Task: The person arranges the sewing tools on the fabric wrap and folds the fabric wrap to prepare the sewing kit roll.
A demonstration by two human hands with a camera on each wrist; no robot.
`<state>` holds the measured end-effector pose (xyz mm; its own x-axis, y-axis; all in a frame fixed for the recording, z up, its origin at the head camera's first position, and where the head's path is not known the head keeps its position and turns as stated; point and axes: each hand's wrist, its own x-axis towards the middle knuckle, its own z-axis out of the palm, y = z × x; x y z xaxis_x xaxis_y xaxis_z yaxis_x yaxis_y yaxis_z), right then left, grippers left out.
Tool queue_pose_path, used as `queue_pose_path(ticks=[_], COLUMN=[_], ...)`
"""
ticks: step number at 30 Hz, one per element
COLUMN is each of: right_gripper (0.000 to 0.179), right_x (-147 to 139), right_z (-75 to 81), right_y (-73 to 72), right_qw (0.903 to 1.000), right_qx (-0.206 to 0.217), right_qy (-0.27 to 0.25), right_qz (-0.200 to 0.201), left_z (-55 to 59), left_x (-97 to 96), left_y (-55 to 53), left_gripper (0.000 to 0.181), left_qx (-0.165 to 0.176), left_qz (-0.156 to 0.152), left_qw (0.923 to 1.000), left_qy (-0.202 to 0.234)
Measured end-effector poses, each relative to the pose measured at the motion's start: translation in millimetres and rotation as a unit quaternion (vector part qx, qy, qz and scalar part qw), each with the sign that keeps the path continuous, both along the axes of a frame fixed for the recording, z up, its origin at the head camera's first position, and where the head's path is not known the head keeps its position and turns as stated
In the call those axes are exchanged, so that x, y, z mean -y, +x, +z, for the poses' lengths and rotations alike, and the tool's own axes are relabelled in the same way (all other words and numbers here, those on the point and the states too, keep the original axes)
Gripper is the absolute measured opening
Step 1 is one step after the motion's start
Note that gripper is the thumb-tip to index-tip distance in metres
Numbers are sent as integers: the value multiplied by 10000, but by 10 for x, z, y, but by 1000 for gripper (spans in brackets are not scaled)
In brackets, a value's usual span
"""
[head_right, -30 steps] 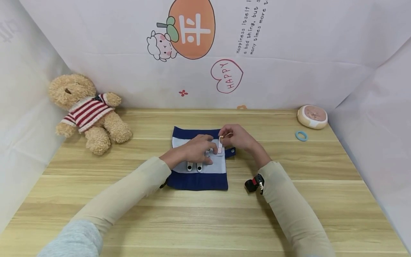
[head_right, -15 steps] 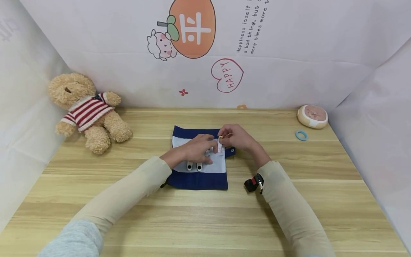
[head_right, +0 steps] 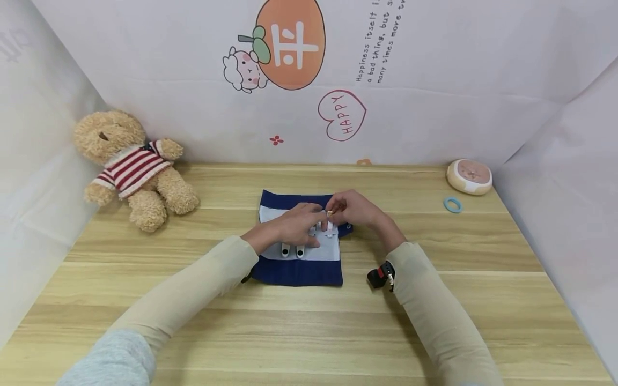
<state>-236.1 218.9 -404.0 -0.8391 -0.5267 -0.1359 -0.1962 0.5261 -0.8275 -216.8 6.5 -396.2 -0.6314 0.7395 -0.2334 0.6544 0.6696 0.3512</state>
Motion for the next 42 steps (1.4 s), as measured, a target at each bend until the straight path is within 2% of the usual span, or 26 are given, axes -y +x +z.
queue_pose_path(ticks=[14, 23, 32, 36, 40, 42], right_gripper=[12, 11, 11, 18, 23, 23], right_x=[5, -15, -19, -26, -47, -63], right_z=[8, 4, -8, -14, 9, 40], right_y=[46, 40, 29, 33, 57, 77], right_qw=[9984, 9981, 9982, 9989, 9994, 9991], right_qx=[220, 328, 215, 127, -123, -278], right_qy=[518, 502, 491, 386, 293, 313], right_qz=[14, 138, 260, 239, 135, 50], left_z=[-9, -4, 6, 13, 47, 67], left_x=[-20, -28, -9, 36, 118, 171], left_y=[3, 11, 5, -30, -63, -76], left_gripper=[26, 25, 28, 27, 30, 33], left_qx=[-10, -67, -9, 170, 498, 558], left_qz=[-42, -54, -14, 31, 155, 233], left_qw=[10000, 9999, 10000, 9997, 9959, 9935], left_qy=[-62, -130, -85, 190, 738, 964])
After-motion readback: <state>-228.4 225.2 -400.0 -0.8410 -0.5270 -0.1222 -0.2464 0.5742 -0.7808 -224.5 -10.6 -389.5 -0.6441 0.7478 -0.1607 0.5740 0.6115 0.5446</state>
